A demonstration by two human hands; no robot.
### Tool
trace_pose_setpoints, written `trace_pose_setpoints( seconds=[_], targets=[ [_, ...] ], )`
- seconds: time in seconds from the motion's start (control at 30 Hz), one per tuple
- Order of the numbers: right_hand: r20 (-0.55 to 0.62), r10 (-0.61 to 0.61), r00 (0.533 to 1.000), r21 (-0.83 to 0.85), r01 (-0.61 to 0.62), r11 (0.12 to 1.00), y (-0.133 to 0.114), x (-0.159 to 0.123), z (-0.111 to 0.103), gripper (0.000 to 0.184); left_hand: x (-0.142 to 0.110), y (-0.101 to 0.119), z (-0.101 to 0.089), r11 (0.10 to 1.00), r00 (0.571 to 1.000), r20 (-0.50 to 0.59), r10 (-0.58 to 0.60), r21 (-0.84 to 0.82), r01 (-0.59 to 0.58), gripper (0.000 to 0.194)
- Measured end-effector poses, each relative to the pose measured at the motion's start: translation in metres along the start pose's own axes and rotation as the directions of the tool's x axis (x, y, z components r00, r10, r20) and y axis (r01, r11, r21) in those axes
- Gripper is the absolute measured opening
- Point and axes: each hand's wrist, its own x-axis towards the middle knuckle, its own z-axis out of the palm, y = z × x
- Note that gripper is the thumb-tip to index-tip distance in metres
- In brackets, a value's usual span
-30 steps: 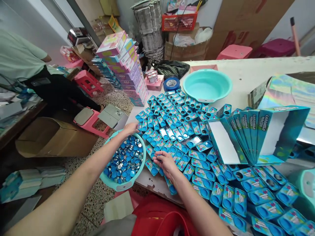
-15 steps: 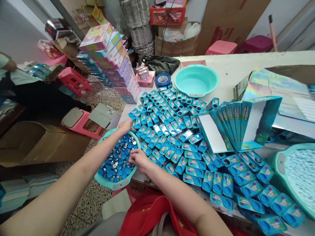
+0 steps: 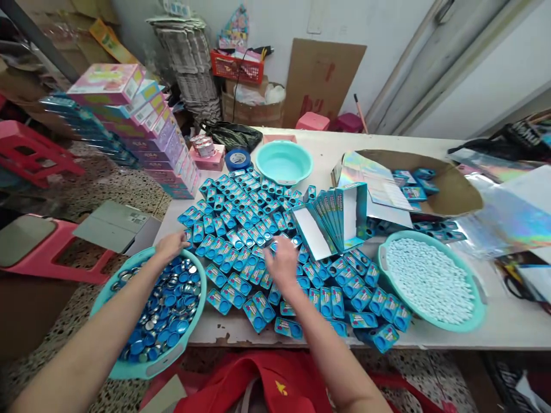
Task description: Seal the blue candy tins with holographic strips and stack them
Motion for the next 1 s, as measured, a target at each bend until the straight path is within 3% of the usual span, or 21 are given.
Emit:
trace_pose_setpoints(
  seconds=[0.07,0.1,0.13,0.2,0.3,0.37,0.47,0.6,0.83,0.93,1.0],
  targets=[
    [-0.166,0.154,0.974,-0.356,-0.205,0.912,0.049,0.011,-0.038,0.033,-0.005,0.004,-0.002,0.998,1.000,-0.004,-0.024,-0.055,0.024,0.014],
    [-0.187,0.205,0.961,-0.477,-0.271,0.836,0.069,0.015,-0.050,0.027,-0.007,0.006,-0.004,0.996,1.000,0.000,-0.031,-0.086,0.031,0.013],
    [-0.141,0.214,0.967,-0.569,-0.256,0.782,0.084,0.018,-0.056,0.021,-0.008,0.006,-0.007,0.993,0.999,0.002,-0.034,-0.109,0.034,0.013],
    [-0.113,0.083,0.990,-0.654,-0.137,0.744,0.099,0.018,-0.055,0.024,-0.004,0.005,-0.014,0.989,0.998,-0.022,-0.055,-0.135,0.051,0.014],
    [-0.088,-0.172,0.981,-0.682,0.066,0.728,0.084,0.002,-0.039,0.033,0.013,0.000,-0.026,0.984,0.988,-0.120,-0.093,-0.160,0.073,0.028],
    [-0.062,-0.263,0.963,-0.680,0.153,0.717,0.062,-0.016,-0.024,0.034,0.030,0.002,-0.032,0.983,0.985,-0.162,-0.066,-0.179,0.037,0.043],
    [0.018,-0.299,0.954,-0.641,0.240,0.729,0.035,-0.043,0.003,0.029,0.054,0.011,-0.033,0.974,0.991,-0.134,0.023,-0.219,-0.052,0.057],
    [0.161,-0.296,0.941,-0.559,0.334,0.759,0.027,-0.061,0.029,0.016,0.074,0.020,-0.027,0.956,0.991,-0.094,0.091,-0.272,-0.113,0.061],
    [0.225,-0.273,0.935,-0.493,0.351,0.796,0.024,-0.059,0.031,0.018,0.080,0.026,-0.020,0.965,0.993,-0.088,0.075,-0.244,-0.095,0.081],
    [0.086,-0.272,0.958,-0.474,0.279,0.835,0.021,-0.051,0.024,0.030,0.083,0.032,-0.022,0.968,0.994,-0.100,-0.032,-0.249,0.006,0.087],
    [-0.037,-0.165,0.986,-0.507,0.124,0.853,0.024,-0.043,0.016,0.043,0.081,0.032,-0.031,0.961,0.984,-0.140,-0.114,-0.268,0.073,0.087]
  ],
)
